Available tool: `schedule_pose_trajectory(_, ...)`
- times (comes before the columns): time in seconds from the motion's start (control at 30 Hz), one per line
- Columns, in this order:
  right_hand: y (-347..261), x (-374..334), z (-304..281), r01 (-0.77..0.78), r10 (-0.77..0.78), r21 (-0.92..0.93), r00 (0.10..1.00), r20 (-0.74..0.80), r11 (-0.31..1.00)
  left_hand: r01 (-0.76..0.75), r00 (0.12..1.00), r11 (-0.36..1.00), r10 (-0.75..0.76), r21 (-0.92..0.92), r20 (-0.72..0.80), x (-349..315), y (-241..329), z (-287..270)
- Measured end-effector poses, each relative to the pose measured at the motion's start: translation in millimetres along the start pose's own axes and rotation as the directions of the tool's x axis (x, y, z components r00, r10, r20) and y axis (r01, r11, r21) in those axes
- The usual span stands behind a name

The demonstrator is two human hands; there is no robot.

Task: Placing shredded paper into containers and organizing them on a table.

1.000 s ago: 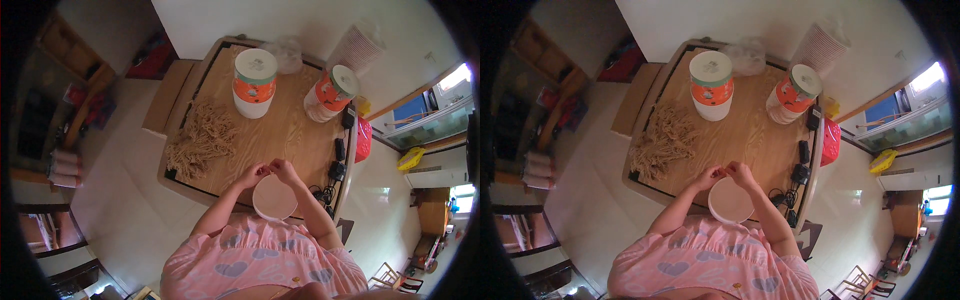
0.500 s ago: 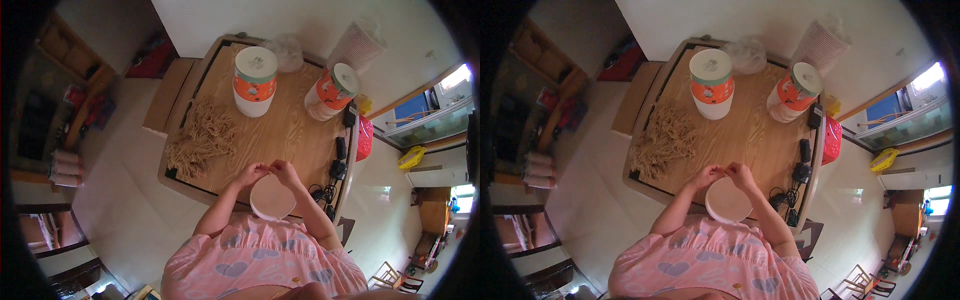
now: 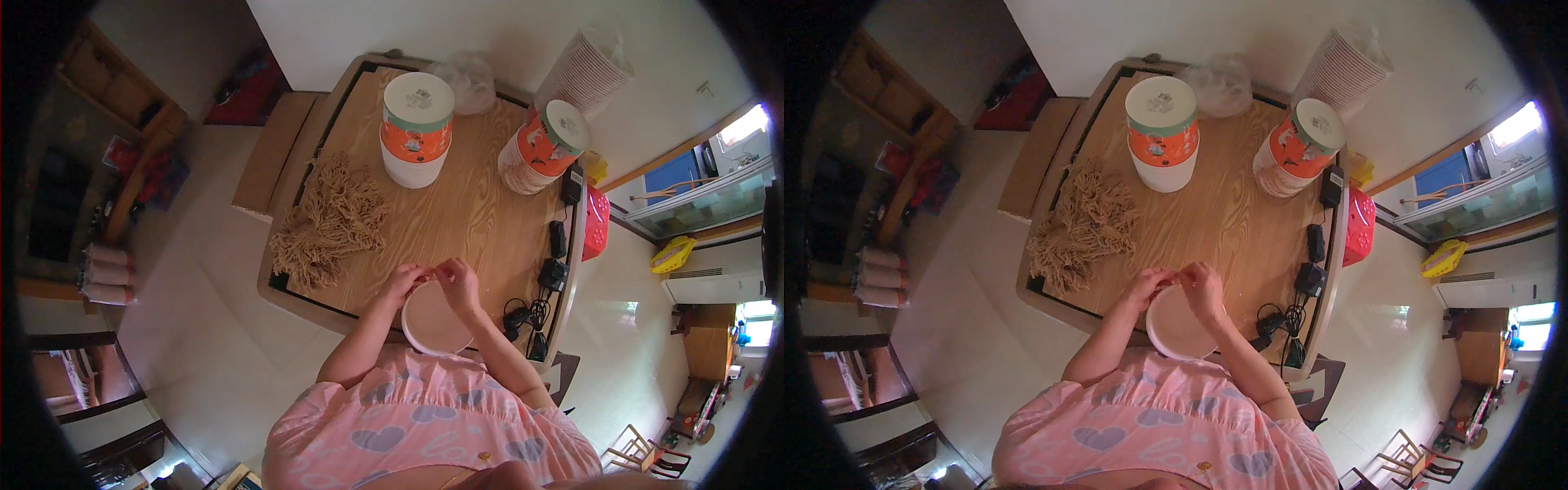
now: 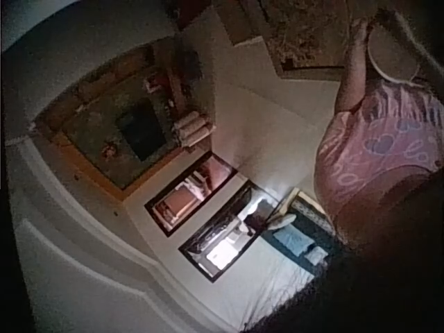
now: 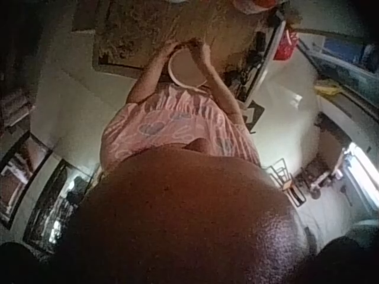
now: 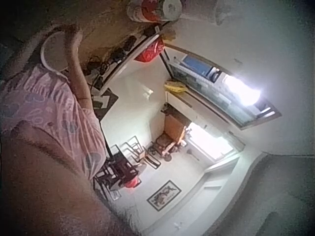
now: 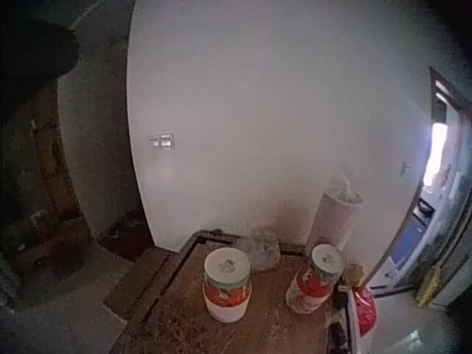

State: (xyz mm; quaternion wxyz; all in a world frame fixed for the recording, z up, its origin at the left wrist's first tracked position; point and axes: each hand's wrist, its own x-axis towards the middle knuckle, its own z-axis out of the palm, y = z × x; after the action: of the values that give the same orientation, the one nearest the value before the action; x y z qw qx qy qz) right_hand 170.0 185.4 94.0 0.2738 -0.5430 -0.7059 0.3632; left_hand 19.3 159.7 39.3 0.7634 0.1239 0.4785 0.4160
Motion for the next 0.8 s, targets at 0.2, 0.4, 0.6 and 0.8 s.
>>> schedule_pose_trajectory(0.2,-2.8,-4.9,10.7,0.126,-0.144,-0.170,0.985,-0.099,0.977,0.004,0.999,1.000,-0.004,0.009,-0.034,-2.2,1.5,-1.1)
schedule_pose_trajectory(0.4,2.4,-1.7,11.1,0.208,-0.239,-0.225,0.964,-0.118,0.952,-0.001,0.996,0.999,0.005,0.046,-0.084,-11.4,7.5,-0.6)
schedule_pose_trajectory(0.6,8.3,2.3,13.5,0.145,-0.151,-0.078,0.985,-0.081,0.986,-0.102,0.987,0.995,0.101,-0.002,-0.122,-10.3,4.5,3.3)
schedule_pose_trajectory(0.8,-2.7,0.1,12.9,0.143,-0.157,-0.127,0.982,-0.102,0.981,-0.091,0.991,0.996,0.089,-0.019,-0.097,0.4,-8.5,-4.9)
